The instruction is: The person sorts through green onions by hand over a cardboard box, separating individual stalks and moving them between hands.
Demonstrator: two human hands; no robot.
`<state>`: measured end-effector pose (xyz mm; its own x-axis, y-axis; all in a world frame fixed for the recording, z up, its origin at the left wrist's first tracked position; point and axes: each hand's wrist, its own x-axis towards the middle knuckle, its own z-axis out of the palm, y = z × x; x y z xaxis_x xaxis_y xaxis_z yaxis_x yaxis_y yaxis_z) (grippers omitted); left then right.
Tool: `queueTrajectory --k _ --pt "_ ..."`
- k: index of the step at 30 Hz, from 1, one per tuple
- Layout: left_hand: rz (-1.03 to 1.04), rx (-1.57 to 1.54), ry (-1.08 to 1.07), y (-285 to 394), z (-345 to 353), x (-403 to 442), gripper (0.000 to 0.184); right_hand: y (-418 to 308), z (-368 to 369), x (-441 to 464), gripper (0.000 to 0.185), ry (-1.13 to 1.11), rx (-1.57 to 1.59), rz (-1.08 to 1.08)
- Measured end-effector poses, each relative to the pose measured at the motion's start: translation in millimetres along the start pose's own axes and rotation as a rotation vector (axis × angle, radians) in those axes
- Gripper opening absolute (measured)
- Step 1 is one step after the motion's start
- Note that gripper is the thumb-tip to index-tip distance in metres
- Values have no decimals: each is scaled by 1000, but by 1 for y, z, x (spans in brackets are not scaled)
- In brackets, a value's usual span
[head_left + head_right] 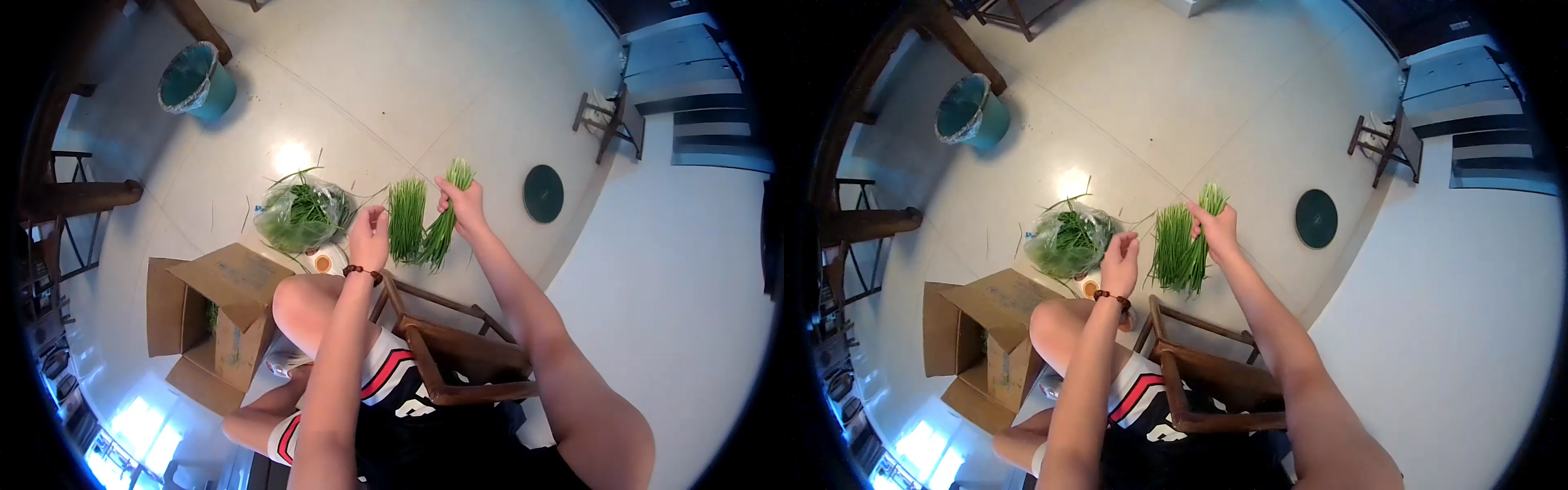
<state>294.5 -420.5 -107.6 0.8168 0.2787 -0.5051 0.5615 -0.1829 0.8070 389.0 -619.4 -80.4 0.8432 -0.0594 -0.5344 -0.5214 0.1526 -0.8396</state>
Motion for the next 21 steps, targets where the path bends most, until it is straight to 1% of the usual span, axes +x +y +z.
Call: queueTrajectory --k 1,2,3,4,5,8,10,12,13,15,16,18,19,20,21 --pt "112 -65 50 0 0 8 31 16 -3 4 17 10 1 31" --pt "105 -59 49 -9 2 19 31 30 -7 9 17 10 4 40" --pt "14 -64 50 -29 5 32 31 41 -8 12 17 16 -7 59" --pt "-75 -68 49 -30 7 39 32 53 -9 16 17 25 -17 75" --pt "-94 -101 41 -31 11 42 28 62 -10 21 13 21 1 129" --pt "-125 -12 7 -4 14 34 29 91 -11 35 13 50 -53 183" --pt "-160 -1 -1 -5 19 39 32 122 -17 55 10 51 -73 192" --pt "-158 -33 -25 -6 23 41 34 154 -27 70 27 34 -206 236" --pt "-168 -26 -28 -7 26 43 34 167 -29 77 27 36 -202 248" --pt "-188 -16 -49 -10 28 46 36 190 -28 93 63 213 -659 85" --pt "-202 -9 -48 -11 26 46 36 198 -28 98 63 207 -658 101" --pt "-175 54 -43 -10 25 49 38 204 -32 109 97 309 -946 274" --pt "-173 77 -34 -15 25 52 37 204 -33 111 100 261 -967 302" --pt "-175 78 -35 -21 25 56 37 204 -33 112 100 261 -967 304" --pt "-183 21 -23 -30 26 61 34 203 -32 113 97 252 -976 287"
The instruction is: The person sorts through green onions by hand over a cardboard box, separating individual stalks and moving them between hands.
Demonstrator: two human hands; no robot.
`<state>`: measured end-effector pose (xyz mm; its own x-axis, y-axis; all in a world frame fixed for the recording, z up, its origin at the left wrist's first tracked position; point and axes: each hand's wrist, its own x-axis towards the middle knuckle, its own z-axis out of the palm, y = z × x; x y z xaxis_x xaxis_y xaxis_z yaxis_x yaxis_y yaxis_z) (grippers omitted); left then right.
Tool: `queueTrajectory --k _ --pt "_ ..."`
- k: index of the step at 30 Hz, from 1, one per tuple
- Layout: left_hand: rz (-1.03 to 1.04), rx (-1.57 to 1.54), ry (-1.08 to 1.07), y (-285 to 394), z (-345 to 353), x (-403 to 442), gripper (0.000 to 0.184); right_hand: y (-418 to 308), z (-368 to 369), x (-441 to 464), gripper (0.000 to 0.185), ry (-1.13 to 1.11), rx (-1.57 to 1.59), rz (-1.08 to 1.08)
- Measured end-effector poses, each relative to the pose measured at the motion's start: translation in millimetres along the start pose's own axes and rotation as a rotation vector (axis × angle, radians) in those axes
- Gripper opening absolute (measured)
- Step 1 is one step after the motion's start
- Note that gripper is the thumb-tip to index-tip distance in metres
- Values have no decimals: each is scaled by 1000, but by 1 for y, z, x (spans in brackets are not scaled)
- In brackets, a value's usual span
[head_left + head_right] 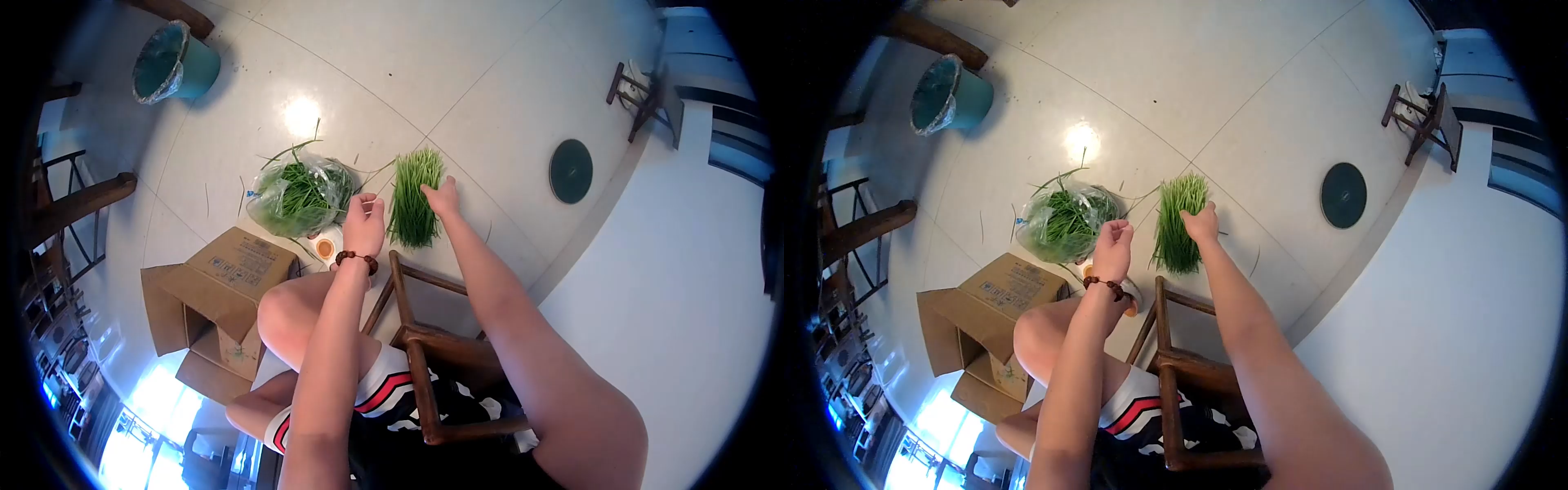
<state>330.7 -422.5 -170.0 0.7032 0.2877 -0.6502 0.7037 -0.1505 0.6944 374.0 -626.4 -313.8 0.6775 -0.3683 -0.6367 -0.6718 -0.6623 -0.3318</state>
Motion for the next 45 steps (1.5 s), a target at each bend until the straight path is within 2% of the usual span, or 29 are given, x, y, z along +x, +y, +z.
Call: queueTrajectory --k 2,5,8,11,13,14,15,16,17,18,19,20,22,23,25,26,27,29,30,31,33,34,36,41,43,44,45 --pt "-7 -59 7 -12 2 9 31 1 0 1 93 3 -8 -19" --pt "40 12 -7 -16 1 11 35 18 4 3 88 13 16 -114" --pt "42 57 -4 -15 -4 8 35 32 -2 -8 82 -44 154 -157" --pt "39 13 -43 -28 -8 10 41 22 -19 -34 75 -134 303 -109" --pt "-351 -378 -95 -5 -10 -12 64 -25 -46 -89 64 -111 457 -360" --pt "-471 -519 -120 -1 -6 -20 85 -57 -73 -129 60 -51 383 -583" --pt "-476 -610 -202 12 -5 -36 89 -83 -96 -167 56 10 305 -804" --pt "-477 -702 -283 30 -4 -56 92 -92 -104 -192 56 -42 344 -979" --pt "-208 -903 -369 52 7 -76 92 -97 -110 -207 58 -93 381 -1162" --pt "-193 -969 -354 56 19 -78 87 -84 -101 -197 67 -59 323 -1368" --pt "-189 -1034 -340 57 27 -83 82 -81 -105 -191 67 -57 324 -1382" --pt "-168 -1037 -336 72 21 -99 82 -86 -113 -181 73 -333 534 -729" --pt "192 -1049 -399 111 1 -134 71 -80 -118 -169 82 -423 853 -33" --pt "201 -1051 -393 112 0 -137 71 -78 -117 -174 82 -429 851 -42" --pt "744 -200 -114 107 -1 -131 67 -103 -141 -218 92 -706 1151 -266" --pt "852 192 96 82 7 -115 64 -117 -148 -240 95 -787 1249 -233" --pt "859 189 121 87 -5 -115 64 -128 -158 -252 95 -803 1238 -252" --pt "297 153 97 96 -44 -109 63 -148 -178 -270 86 -719 1095 -589" --pt "341 204 181 74 -60 -84 59 -157 -188 -276 78 -677 1046 -762" --pt "513 183 229 75 -89 -90 53 -162 -191 -279 78 -694 1035 -769" --pt "515 171 344 78 -129 -103 47 -175 -188 -283 71 -639 864 -806" --pt "504 162 361 69 -141 -101 47 -181 -173 -279 64 -612 826 -700" --pt "281 -176 375 49 -158 -86 42 -184 -135 -268 62 -625 695 -690" --pt "70 -134 423 -50 -184 -42 45 -197 -25 -234 56 -663 346 -674" --pt "-180 89 344 -80 -194 -27 46 -204 26 -213 57 -687 310 -611" --pt "-64 11 379 -95 -195 -16 45 -203 51 -204 58 -706 285 -552" --pt "-85 8 369 -104 -201 -12 45 -201 75 -196 58 -712 273 -532"
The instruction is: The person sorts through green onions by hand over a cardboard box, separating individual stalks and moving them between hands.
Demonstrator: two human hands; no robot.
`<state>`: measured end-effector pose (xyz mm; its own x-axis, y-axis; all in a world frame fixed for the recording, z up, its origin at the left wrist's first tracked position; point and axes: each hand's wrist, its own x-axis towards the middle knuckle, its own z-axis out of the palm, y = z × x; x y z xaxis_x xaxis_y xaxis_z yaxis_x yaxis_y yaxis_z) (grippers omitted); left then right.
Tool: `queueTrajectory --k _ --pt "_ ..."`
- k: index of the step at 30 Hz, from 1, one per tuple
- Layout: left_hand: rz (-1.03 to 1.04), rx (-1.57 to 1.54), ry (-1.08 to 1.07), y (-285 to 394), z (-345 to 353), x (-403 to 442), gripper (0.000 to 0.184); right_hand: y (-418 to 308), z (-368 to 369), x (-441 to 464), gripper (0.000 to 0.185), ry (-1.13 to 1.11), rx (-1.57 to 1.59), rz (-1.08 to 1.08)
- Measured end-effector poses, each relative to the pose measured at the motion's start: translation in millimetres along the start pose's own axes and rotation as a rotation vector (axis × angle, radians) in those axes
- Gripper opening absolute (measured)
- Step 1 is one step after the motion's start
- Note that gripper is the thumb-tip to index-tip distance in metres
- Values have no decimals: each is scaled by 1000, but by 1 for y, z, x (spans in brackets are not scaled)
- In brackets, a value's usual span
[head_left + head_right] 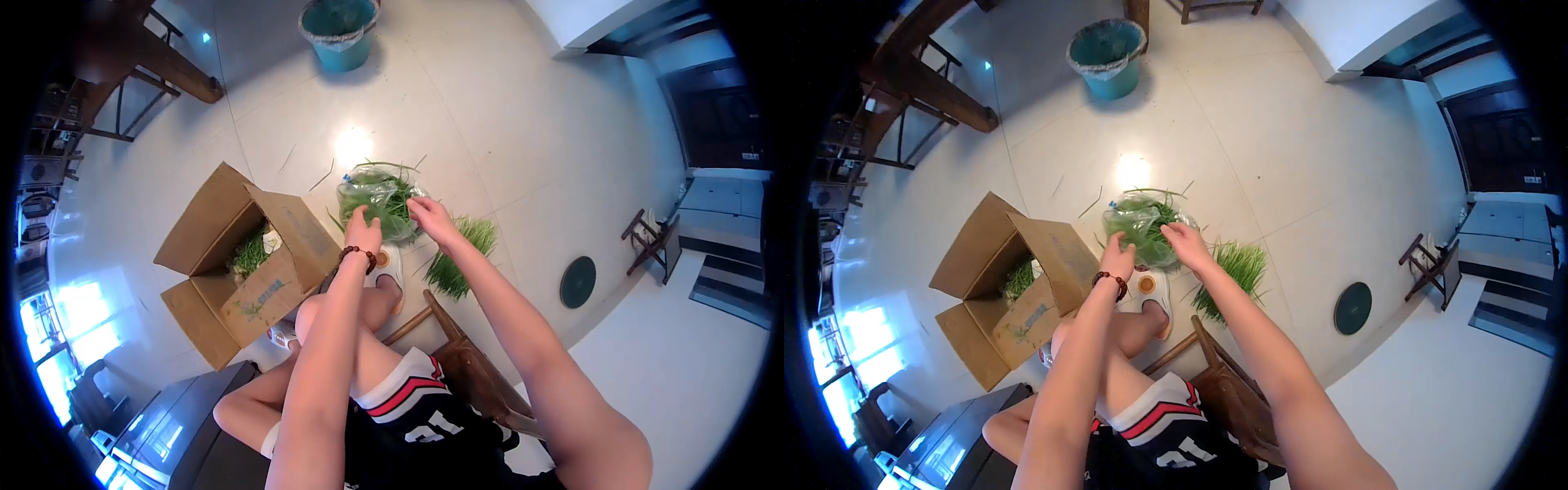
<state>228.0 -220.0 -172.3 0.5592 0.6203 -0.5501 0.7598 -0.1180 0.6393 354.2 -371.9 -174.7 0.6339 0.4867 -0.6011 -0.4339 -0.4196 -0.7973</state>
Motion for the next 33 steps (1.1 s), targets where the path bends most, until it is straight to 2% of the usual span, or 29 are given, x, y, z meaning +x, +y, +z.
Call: queueTrajectory --k 2,3,4,6,8,10,11,12,14,17,19,20,22,23,24,25,26,27,29,30,32,33 --pt "-1 206 38 -5 -18 17 46 22 21 43 63 20 -68 130" --pt "-106 133 -11 -9 -23 26 49 39 33 63 70 64 -56 179" --pt "-116 130 -24 -12 -22 30 49 38 43 69 70 67 -62 195" --pt "-72 100 -22 -23 -20 36 51 40 62 84 76 168 -37 233" --pt "-52 97 12 -38 -20 43 50 49 81 101 71 233 19 178" --pt "15 85 83 -49 -23 45 51 62 88 111 51 71 299 -30" --pt "6 82 80 -52 -25 48 51 70 95 112 35 -38 300 -127" --pt "-20 58 72 -55 -27 51 53 72 98 107 35 -37 296 -122" --pt "-54 30 64 -61 -23 54 55 64 106 86 31 -246 45 -174" --pt "-26 48 166 -70 -13 51 47 55 111 59 31 -331 53 -148" --pt "-197 -162 -151 -72 -19 60 48 42 108 46 35 -387 60 -130" --pt "-202 -162 -150 -73 -20 59 48 34 104 43 35 -390 61 -126" --pt "-213 -282 33 -75 -23 58 39 25 92 44 35 -464 148 -59" --pt "-218 -281 32 -76 -25 58 39 36 79 59 31 -445 -77 -185" --pt "-225 -268 126 -74 -28 60 35 37 78 73 31 -449 -78 -182" --pt "-232 -254 219 -74 -29 62 34 37 77 86 27 -332 -212 -150" --pt "-235 -256 216 -72 -29 63 34 37 74 99 25 -210 -347 -119" --pt "-233 -279 217 -72 -27 65 33 39 76 114 25 -207 -349 -116" --pt "-240 -299 213 -64 -31 64 32 53 95 139 47 -283 -850 -230" --pt "-265 -329 190 -52 -37 61 33 61 105 145 47 -288 -849 -228" --pt "-298 -357 170 -52 -37 64 33 76 129 157 75 -142 -1251 -361" --pt "-298 -436 183 -63 -35 67 32 69 147 161 87 -224 -1334 -163"
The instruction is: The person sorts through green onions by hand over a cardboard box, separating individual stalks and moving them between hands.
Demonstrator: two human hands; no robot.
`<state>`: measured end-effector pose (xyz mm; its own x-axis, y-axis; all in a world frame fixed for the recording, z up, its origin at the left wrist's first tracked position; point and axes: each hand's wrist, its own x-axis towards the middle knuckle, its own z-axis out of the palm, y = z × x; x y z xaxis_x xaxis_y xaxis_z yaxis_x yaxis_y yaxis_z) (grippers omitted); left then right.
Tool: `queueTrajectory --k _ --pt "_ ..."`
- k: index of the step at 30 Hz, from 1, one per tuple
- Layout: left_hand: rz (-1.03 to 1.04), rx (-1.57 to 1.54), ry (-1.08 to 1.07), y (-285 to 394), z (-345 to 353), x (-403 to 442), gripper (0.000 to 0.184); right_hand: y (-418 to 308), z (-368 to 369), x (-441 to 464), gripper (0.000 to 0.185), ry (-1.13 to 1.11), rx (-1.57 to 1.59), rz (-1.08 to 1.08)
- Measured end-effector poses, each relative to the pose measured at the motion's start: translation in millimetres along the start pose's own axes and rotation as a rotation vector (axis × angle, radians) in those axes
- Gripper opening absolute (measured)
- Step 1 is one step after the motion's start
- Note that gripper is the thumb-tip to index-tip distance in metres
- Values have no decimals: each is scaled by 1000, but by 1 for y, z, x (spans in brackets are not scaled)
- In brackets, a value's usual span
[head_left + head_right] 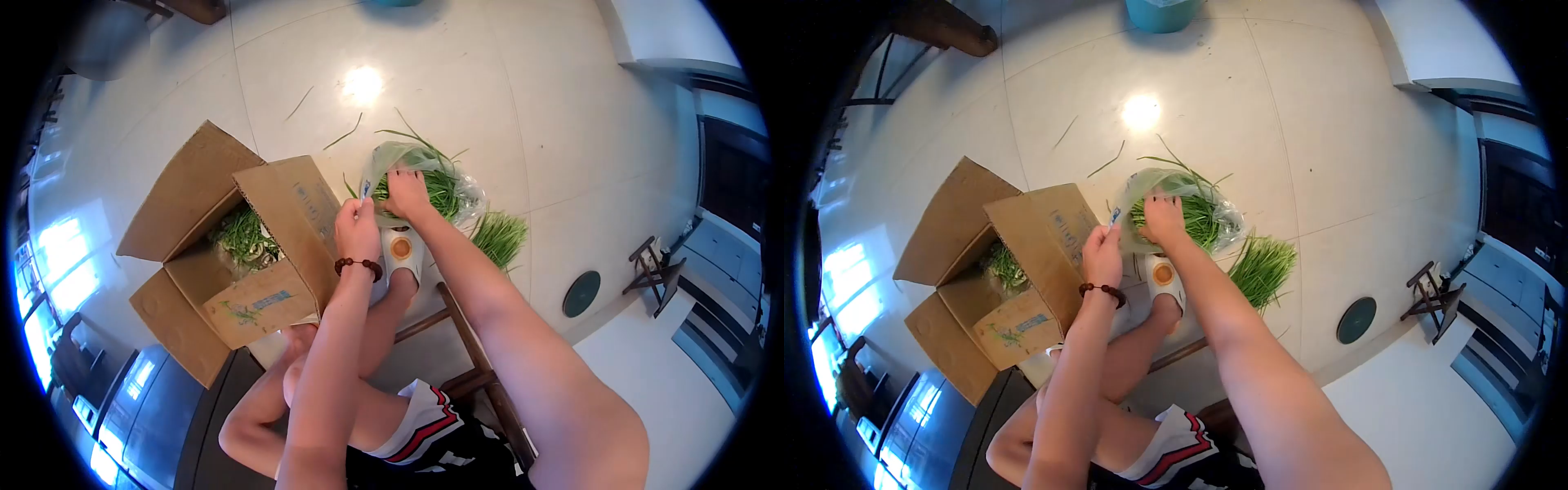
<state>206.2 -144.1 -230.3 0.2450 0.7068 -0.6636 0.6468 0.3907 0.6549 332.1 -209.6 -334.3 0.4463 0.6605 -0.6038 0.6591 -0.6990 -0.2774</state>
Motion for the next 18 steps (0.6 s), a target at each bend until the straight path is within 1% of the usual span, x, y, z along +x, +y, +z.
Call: queueTrajectory --k 1,3,4,6,7,9,10,12,13,15,16,18 --pt "-2 -85 0 -2 0 3 31 -4 2 4 87 -8 2 -2" --pt "-48 -92 10 2 -3 4 30 -8 8 7 82 -6 -129 52" --pt "-84 -105 17 4 -5 4 30 -7 11 5 82 -9 -127 51" --pt "-99 -164 1 1 -8 8 30 2 11 -1 75 139 -128 3" --pt "-110 -223 -19 0 -8 9 30 6 10 -1 75 138 -131 2" --pt "-118 -251 -11 -1 -7 11 30 13 5 -4 71 46 -152 -88" --pt "-125 -276 -1 -1 -7 11 30 16 2 -7 71 45 -154 -89" --pt "-114 -257 1 -3 -10 12 30 23 -3 -17 58 226 -79 -219" --pt "-98 -235 0 -4 -11 13 30 27 -5 -21 58 225 -83 -221" --pt "-99 -224 1 -2 -11 12 30 35 -11 -30 50 258 93 -305" --pt "-99 -209 1 -1 -11 12 30 40 -14 -34 50 260 88 -306" --pt "-96 -200 -12 -3 -9 12 31 46 -18 -42 48 210 334 -279"
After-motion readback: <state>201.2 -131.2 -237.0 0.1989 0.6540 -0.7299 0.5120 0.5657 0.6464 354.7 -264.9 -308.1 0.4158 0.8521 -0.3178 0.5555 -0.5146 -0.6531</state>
